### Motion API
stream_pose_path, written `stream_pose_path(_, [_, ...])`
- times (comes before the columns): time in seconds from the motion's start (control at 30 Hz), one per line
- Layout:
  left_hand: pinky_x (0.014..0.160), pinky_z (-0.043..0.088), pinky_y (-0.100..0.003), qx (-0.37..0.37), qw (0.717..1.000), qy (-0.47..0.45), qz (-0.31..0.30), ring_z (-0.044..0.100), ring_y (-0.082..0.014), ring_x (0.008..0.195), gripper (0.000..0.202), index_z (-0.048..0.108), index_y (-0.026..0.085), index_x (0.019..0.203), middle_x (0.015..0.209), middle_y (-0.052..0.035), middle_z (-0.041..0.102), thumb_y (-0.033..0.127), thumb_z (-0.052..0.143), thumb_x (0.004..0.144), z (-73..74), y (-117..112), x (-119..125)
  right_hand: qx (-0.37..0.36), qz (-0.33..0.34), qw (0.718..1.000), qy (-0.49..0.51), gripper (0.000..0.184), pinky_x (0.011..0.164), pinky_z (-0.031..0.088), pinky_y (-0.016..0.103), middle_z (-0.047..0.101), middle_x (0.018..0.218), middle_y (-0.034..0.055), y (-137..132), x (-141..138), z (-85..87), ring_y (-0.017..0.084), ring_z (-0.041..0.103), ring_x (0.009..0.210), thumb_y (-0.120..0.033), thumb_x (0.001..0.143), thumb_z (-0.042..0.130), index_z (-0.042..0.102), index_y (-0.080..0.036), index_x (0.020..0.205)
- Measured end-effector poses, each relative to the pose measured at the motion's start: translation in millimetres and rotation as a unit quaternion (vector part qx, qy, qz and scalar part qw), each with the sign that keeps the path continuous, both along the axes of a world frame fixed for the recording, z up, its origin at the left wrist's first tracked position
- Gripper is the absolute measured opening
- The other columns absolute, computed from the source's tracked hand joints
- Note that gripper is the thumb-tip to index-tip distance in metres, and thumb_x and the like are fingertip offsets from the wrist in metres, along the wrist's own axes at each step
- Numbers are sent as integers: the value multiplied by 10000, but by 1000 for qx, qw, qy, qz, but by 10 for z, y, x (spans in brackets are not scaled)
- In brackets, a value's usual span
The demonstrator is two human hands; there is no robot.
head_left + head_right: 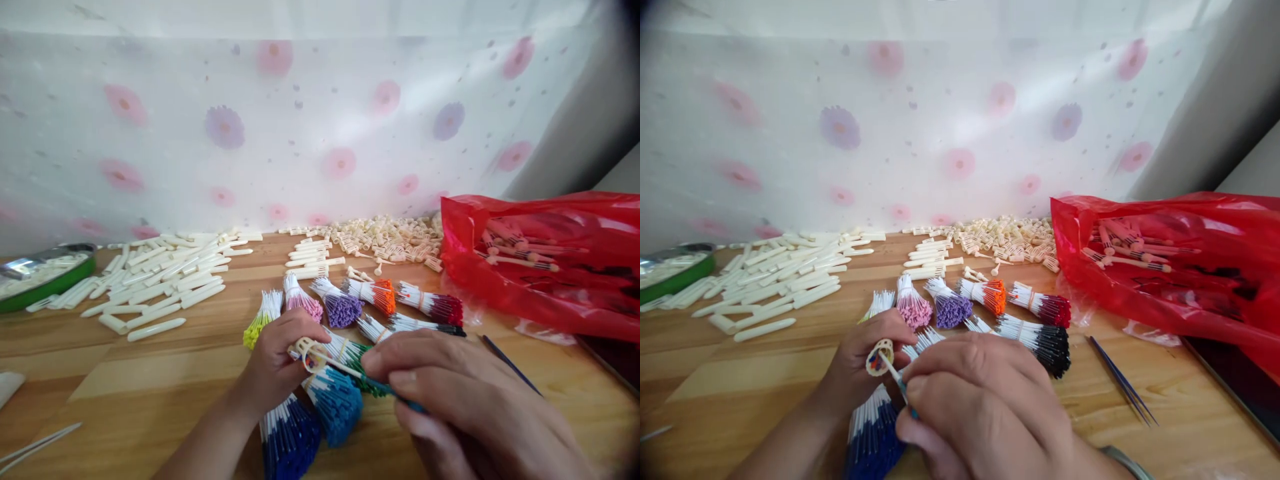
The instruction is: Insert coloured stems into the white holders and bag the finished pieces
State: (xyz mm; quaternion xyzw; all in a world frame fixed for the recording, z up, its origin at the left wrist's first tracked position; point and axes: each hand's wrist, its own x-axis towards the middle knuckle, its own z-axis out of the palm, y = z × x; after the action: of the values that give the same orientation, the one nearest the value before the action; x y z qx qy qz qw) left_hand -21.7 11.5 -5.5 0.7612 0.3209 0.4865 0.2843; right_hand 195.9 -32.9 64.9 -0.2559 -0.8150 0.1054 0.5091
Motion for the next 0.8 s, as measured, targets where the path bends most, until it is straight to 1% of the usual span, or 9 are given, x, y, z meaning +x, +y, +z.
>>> stream_pose_path(0.07, [643,401,-254,-12,1000,14,-7,536,-148,679,44,673,197,830,705,-12,599,192,651,792,4,-5,9,-2,1,1000,-15,198,693,586,260,740,863,42,35,-47,29,176,708,740,-168,819,645,632,-273,987])
stream_pose_path(0.17, [620,379,-242,-23,999,41,-10,511,-134,651,25,654,188,774,663,5,549,185,640,795,23,-24,9,1,9,1000,-9,195,705,588,248,741,854,38,60,-74,46,171,709,742,-169,823,643,641,-274,988])
stream_pose_path(0.33, [583,350,-235,-28,997,75,-9,475,-116,604,130,613,177,678,606,24,487,217,641,798,82,-50,7,-3,12,1000,-6,186,696,598,268,741,828,30,45,-71,40,184,709,729,-206,829,639,648,-301,988])
stream_pose_path(0.43, [545,329,-241,-25,995,92,-10,451,-112,563,209,587,175,621,570,24,459,252,618,813,120,-55,24,-6,18,1000,-10,171,707,595,254,741,825,28,45,-62,39,180,710,742,-215,827,644,651,-289,982])
stream_pose_path(0.53, [526,321,-257,-31,994,103,-8,438,-119,542,245,576,185,593,555,19,452,285,601,815,142,-57,48,-9,32,999,-16,194,735,590,238,740,839,22,59,-57,40,164,707,761,-180,821,647,642,-268,994])
stream_pose_path(0.63, [504,319,-275,-49,994,101,7,436,-139,527,263,584,205,569,536,8,455,333,602,798,149,-62,65,-1,38,999,-14,214,736,586,235,737,829,32,80,-77,29,157,700,742,-123,803,652,627,-238,982])
stream_pose_path(0.73, [491,318,-284,-60,993,99,21,437,-152,517,275,594,216,558,521,-2,469,360,596,793,145,-66,65,24,31,999,-19,157,714,572,223,728,787,44,110,-138,-13,153,690,709,-117,801,650,621,-208,926])
stream_pose_path(0.8, [503,326,-280,-52,993,108,15,450,-152,529,264,604,212,573,534,-3,483,350,592,798,129,-63,54,42,23,999,-26,101,703,559,226,718,778,42,140,-193,-63,147,677,702,-142,819,633,618,-200,900])
